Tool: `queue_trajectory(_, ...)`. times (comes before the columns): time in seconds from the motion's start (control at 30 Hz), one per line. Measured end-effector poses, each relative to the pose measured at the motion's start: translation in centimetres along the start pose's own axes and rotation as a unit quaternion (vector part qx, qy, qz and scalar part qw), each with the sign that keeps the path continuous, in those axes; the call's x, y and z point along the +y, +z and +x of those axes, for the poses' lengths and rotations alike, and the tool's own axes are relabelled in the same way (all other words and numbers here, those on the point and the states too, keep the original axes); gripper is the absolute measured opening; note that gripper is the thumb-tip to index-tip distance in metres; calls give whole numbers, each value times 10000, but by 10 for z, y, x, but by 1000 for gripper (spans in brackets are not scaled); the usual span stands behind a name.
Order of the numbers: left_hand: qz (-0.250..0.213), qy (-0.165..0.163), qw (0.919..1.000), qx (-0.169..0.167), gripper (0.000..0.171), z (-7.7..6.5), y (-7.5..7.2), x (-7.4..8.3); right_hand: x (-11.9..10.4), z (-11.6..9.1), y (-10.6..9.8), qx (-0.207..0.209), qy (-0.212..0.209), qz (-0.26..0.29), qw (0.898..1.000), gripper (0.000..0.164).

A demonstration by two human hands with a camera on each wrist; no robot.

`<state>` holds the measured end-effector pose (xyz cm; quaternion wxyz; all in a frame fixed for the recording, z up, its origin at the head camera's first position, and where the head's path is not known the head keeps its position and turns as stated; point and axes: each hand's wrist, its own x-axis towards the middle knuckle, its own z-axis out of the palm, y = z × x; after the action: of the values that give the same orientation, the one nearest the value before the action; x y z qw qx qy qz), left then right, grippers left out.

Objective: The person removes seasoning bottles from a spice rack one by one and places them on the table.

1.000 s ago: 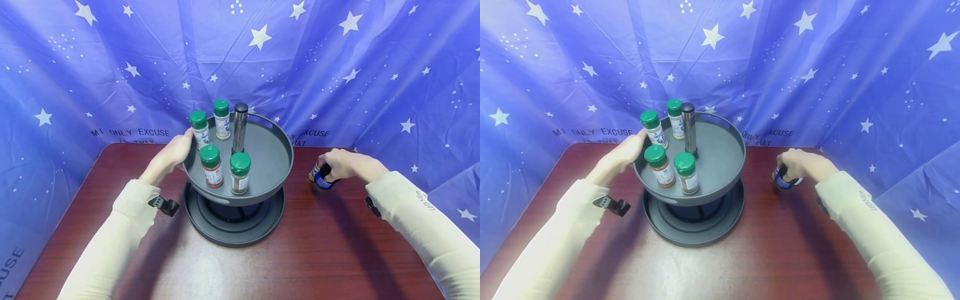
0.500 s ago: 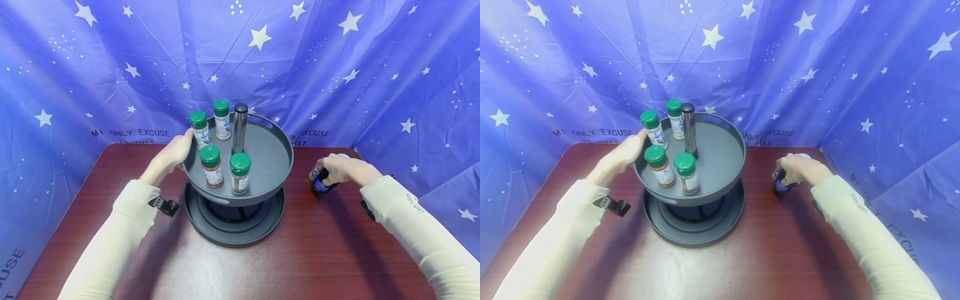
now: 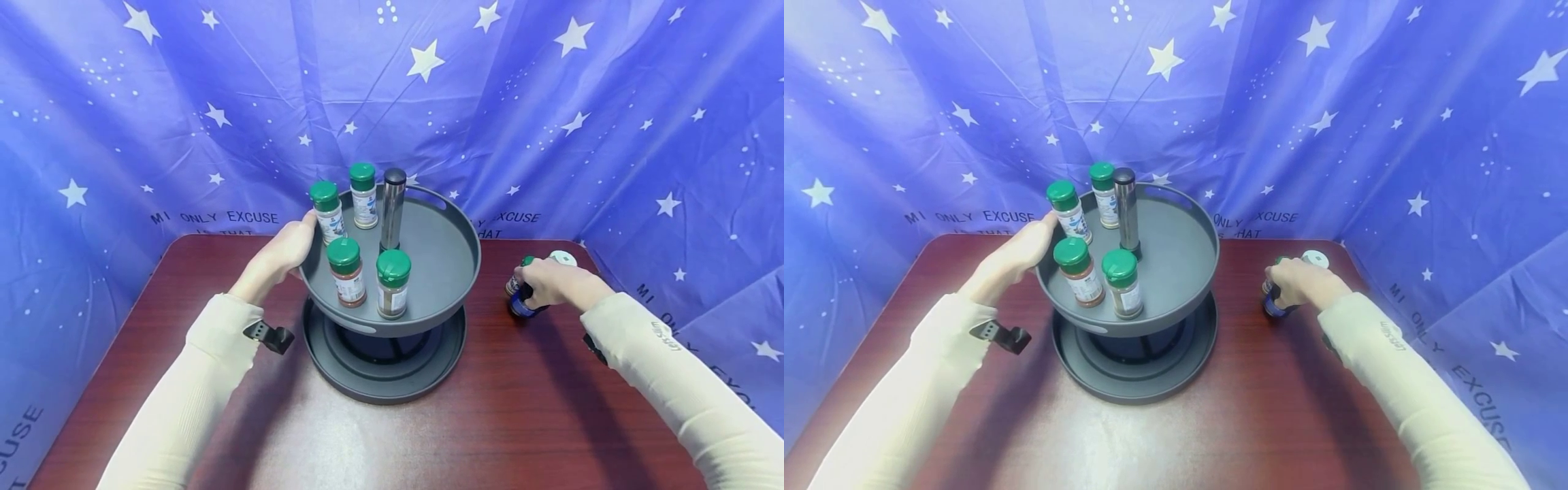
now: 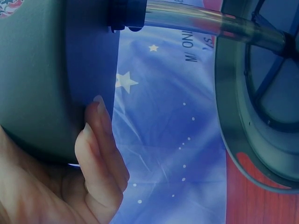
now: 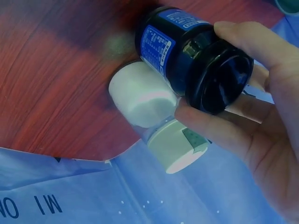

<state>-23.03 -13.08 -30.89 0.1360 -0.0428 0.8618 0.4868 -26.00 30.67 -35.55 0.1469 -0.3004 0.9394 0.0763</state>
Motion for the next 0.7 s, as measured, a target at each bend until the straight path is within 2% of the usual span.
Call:
queue_trajectory(0.4,-5,-13,10000,48,73,-1,-2,3,-4,1,6,-33,-29,-221,9997,48)
queue_trajectory(0.7,31,-15,10000,-6,76,-1,-1,2,-5,2,8,-161,74,-253,9995,44)
